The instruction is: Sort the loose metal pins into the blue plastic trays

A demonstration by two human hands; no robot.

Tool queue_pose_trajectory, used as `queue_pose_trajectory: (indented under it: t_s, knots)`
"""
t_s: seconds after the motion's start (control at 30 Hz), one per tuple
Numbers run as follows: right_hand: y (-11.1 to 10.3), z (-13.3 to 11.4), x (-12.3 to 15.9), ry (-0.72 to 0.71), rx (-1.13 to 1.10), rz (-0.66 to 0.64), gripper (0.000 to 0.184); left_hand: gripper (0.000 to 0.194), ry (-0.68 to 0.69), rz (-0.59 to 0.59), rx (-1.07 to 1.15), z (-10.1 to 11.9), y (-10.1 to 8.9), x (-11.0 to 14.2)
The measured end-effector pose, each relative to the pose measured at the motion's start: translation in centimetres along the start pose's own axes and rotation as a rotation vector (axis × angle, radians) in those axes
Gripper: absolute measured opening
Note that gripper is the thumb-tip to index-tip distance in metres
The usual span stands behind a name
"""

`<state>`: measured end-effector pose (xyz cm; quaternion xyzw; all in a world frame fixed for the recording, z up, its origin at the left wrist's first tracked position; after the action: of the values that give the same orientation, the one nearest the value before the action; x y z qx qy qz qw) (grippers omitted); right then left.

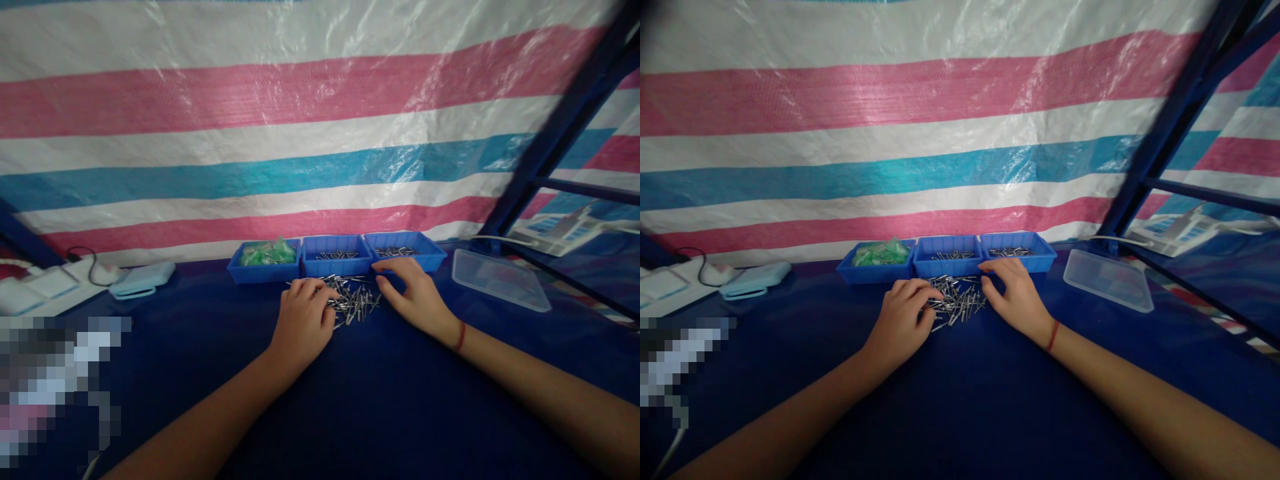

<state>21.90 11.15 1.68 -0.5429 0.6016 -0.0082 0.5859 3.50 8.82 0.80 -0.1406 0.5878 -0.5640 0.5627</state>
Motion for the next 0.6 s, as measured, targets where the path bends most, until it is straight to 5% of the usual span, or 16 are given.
queue_pose_trajectory:
  t_s: [0.4, 0.6]
  knots:
    - [0.7, -1.9, 0.7, 0.002, -0.150, -0.068, 0.014, 0.019, -0.082, -0.086, -0.109, -0.6, 1.0, 0.1]
    - [0.7, -2.6, 0.8, 0.028, -0.229, -0.081, 0.013, 0.017, -0.076, -0.012, 0.023, -0.4, 0.3, -0.1]
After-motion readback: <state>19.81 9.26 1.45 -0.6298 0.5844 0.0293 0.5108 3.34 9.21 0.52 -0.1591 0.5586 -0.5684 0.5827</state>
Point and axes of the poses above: each hand's wrist, its own x-axis away from the middle knuckle, its own y-axis out of the palm, z = x × y, the point moved 5 cm from there along -x, towards the middle knuckle
